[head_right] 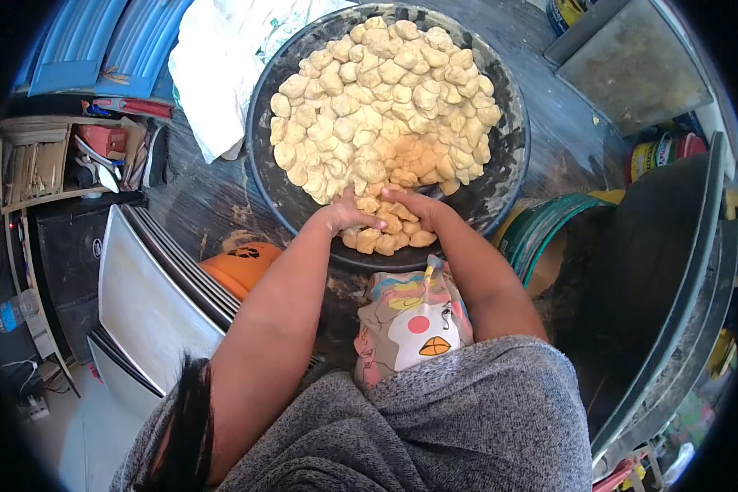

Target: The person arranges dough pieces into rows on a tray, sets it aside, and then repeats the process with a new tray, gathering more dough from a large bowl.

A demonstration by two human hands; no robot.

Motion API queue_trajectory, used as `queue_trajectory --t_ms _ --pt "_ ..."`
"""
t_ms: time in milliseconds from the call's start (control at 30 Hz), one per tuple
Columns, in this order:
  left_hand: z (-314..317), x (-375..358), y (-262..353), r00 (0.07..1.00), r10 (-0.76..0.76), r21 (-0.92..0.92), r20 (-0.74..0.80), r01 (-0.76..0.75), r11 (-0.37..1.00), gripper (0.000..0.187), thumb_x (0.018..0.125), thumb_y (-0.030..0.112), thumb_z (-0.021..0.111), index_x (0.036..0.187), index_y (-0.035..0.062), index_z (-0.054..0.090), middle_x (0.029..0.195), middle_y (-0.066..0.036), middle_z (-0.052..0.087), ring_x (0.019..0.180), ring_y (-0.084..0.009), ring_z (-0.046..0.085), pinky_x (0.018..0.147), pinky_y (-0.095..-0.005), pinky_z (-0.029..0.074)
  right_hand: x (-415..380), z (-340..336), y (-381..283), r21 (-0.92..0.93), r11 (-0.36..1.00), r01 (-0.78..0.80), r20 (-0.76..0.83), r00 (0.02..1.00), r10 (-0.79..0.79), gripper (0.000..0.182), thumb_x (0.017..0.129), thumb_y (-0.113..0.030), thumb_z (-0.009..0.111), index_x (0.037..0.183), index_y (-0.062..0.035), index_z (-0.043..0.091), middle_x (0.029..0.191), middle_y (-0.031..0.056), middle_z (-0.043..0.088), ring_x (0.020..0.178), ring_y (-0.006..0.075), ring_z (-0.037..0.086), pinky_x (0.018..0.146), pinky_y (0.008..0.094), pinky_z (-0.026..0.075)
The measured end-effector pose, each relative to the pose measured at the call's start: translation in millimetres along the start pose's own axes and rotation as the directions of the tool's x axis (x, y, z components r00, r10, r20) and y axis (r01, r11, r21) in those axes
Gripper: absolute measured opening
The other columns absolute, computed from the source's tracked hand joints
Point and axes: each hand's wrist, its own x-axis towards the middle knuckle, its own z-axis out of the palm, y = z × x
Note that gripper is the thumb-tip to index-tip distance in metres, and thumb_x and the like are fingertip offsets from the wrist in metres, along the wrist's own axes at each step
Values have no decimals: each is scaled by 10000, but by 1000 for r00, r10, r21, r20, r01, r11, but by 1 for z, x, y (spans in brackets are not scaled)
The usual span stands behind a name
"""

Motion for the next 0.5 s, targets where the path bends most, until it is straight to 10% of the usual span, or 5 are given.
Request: queue_trajectory --t_ms 267,500 --pt "-15 -5 -13 974 212 -622 76 -120 774 1136 628 207 857 1458 40 98 1391 -214 359 1267 -333 394 997 -435 390 -10 35 -4 264 952 153 98 978 -184 503 843 -285 659 1257 -58 485 1151 126 611 998 253 629 853 411 537" --pt "-59 -91 46 972 230 -577 -50 -216 787 941 677 283 823 1417 150 257 1345 -189 413 1208 -327 434 887 -565 406 -35 43 -41 332 913 238 229 919 -322 504 902 -403 548 1227 -21 507 1144 153 612 1004 277 625 893 416 515"
